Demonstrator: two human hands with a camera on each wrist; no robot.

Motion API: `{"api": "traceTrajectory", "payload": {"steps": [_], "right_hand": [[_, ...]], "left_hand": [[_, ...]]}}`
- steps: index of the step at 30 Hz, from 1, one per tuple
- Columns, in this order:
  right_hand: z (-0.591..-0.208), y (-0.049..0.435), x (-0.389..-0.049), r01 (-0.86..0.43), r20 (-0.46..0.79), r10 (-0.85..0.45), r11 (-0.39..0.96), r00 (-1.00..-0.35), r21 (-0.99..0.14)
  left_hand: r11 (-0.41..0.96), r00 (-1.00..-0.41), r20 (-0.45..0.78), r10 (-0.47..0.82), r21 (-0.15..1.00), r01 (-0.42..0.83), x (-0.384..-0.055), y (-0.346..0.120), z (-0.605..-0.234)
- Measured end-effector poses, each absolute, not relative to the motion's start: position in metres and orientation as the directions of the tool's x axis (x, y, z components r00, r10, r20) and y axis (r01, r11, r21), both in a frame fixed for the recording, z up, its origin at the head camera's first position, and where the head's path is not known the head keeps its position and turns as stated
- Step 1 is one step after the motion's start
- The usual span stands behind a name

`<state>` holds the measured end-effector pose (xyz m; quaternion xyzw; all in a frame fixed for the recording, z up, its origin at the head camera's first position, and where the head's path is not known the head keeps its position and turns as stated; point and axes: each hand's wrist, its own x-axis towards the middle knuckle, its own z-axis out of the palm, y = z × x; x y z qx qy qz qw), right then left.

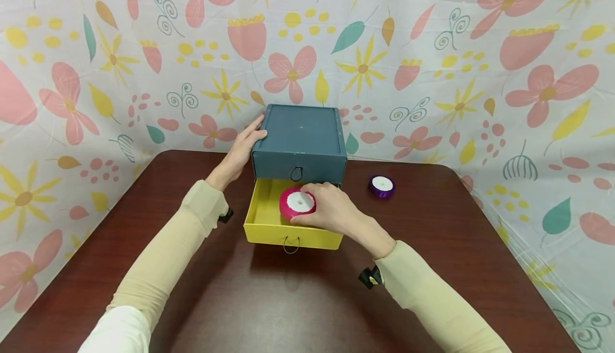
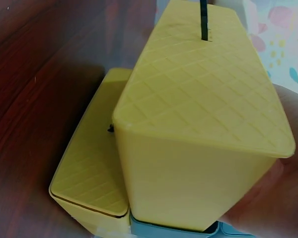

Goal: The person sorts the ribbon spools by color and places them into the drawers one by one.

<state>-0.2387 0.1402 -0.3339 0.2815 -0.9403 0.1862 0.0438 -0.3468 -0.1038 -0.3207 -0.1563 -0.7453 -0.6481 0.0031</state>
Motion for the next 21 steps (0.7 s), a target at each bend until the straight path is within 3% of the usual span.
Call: {"api": "traceTrajectory", "payload": {"steps": [9, 21], "right_hand": [[-0.338, 0.137, -0.244, -0.565, 0.184, -0.534, 0.773, -0.825, -0.288], [-0.329, 0.143, -0.23, -0.568, 0.241, -0.515, 0.732, -0.823, -0.376]], "left_hand": [[0.113, -0.954, 0.201, 0.223, 0.967, 0.23, -0.346, -0.103, -0.319], [0.106, -0.954, 0.204, 0.222, 0.967, 0.231, -0.346, -0.103, -0.32]]}}
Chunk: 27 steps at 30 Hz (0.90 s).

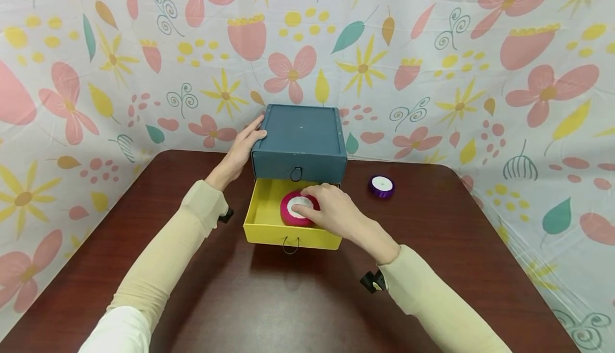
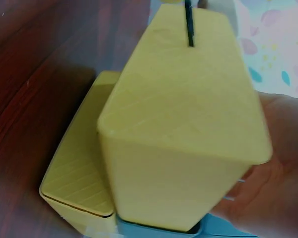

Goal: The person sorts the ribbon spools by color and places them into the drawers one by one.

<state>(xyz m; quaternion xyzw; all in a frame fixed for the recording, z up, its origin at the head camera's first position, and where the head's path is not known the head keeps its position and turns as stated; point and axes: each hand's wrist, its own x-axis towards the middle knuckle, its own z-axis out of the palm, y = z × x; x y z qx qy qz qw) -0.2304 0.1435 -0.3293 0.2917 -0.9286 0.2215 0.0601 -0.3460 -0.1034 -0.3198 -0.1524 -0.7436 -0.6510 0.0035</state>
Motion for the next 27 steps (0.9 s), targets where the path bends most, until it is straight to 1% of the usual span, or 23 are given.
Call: {"api": "traceTrajectory", "payload": {"steps": [3, 8, 10, 12, 15, 20, 23, 27], "right_hand": [[-0.324, 0.146, -0.218, -0.605, 0.321, -0.513, 0.69, -0.796, -0.397], [-0.318, 0.146, -0.192, -0.688, 0.476, -0.499, 0.581, -0.724, -0.435], [-0.319, 0.145, -0.182, -0.712, 0.509, -0.499, 0.526, -0.701, -0.466], [-0.321, 0.143, -0.173, -0.72, 0.507, -0.512, 0.468, -0.693, -0.512], [-0.328, 0.141, -0.161, -0.676, 0.419, -0.558, 0.405, -0.716, -0.615], [-0.344, 0.141, -0.153, -0.512, 0.199, -0.639, 0.351, -0.743, -0.784], [-0.358, 0.142, -0.152, -0.423, 0.084, -0.657, 0.378, -0.749, -0.823], [-0.374, 0.139, -0.153, -0.317, -0.04, -0.636, 0.436, -0.77, -0.843]], "left_hand": [[0.102, -0.952, 0.206, 0.225, 0.967, 0.233, -0.346, -0.103, -0.32], [0.106, -0.951, 0.205, 0.23, 0.966, 0.234, -0.346, -0.103, -0.32], [0.109, -0.952, 0.205, 0.229, 0.966, 0.234, -0.346, -0.104, -0.319], [0.111, -0.952, 0.203, 0.228, 0.966, 0.233, -0.346, -0.104, -0.319], [0.109, -0.953, 0.203, 0.226, 0.967, 0.232, -0.347, -0.105, -0.319], [0.114, -0.954, 0.201, 0.224, 0.966, 0.231, -0.346, -0.104, -0.318], [0.12, -0.953, 0.199, 0.227, 0.966, 0.23, -0.346, -0.104, -0.318], [0.12, -0.953, 0.203, 0.226, 0.965, 0.234, -0.347, -0.104, -0.318]]}}
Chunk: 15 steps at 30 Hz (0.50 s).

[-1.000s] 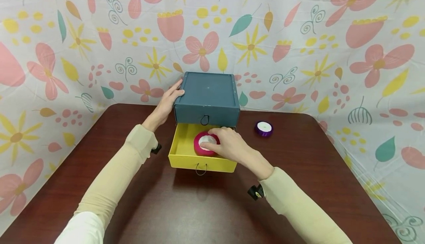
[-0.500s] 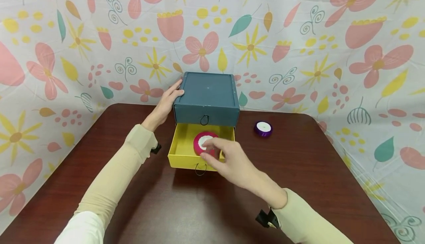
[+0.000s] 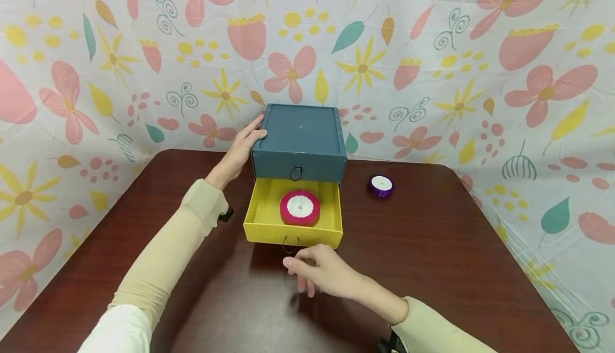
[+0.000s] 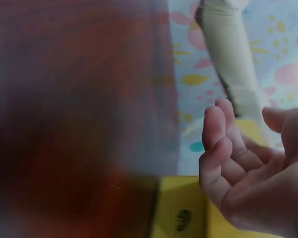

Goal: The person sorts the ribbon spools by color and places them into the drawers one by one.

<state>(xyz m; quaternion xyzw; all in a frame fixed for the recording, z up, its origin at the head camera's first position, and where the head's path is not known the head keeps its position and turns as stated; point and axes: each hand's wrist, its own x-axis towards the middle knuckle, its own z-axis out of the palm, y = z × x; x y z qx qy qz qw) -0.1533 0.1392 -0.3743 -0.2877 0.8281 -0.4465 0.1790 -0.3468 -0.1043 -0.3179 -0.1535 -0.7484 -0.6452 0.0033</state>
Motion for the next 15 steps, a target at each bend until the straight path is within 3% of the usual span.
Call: {"api": "traceTrajectory", "payload": {"steps": [3, 9, 15], "right_hand": [[-0.384, 0.134, -0.155, -0.201, -0.095, -0.607, 0.402, -0.789, -0.893], [-0.399, 0.124, -0.154, 0.088, -0.165, -0.573, 0.159, -0.803, -0.983], [-0.404, 0.118, -0.153, 0.146, -0.138, -0.562, 0.031, -0.816, -0.989]], "left_hand": [[0.121, -0.952, 0.207, 0.224, 0.964, 0.238, -0.347, -0.105, -0.318], [0.118, -0.951, 0.207, 0.231, 0.964, 0.238, -0.347, -0.105, -0.319], [0.117, -0.953, 0.205, 0.223, 0.965, 0.235, -0.347, -0.104, -0.319]]}}
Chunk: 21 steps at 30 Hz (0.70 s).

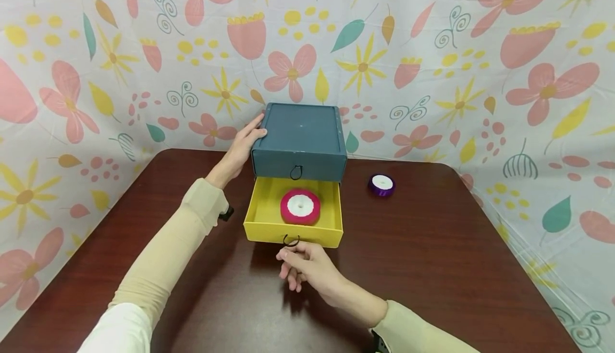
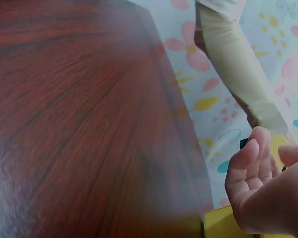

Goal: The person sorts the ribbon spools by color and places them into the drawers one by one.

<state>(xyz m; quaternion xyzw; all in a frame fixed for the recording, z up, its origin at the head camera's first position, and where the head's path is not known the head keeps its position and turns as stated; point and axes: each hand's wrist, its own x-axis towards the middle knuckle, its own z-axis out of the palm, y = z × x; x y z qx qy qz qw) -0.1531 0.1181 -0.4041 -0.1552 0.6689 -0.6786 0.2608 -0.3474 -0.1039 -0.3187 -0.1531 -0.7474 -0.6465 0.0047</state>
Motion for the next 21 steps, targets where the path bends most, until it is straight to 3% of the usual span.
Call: {"api": "traceTrajectory", "payload": {"steps": [7, 21], "right_hand": [[-0.4022, 0.1182, -0.1518, 0.196, -0.123, -0.602, -0.057, -0.789, -0.979], [-0.4046, 0.1159, -0.1524, 0.241, -0.159, -0.53, -0.09, -0.833, -0.966]], "left_hand": [[0.117, -0.953, 0.207, 0.221, 0.965, 0.236, -0.347, -0.1033, -0.3186], [0.123, -0.95, 0.211, 0.23, 0.962, 0.244, -0.3459, -0.1039, -0.3191]]}}
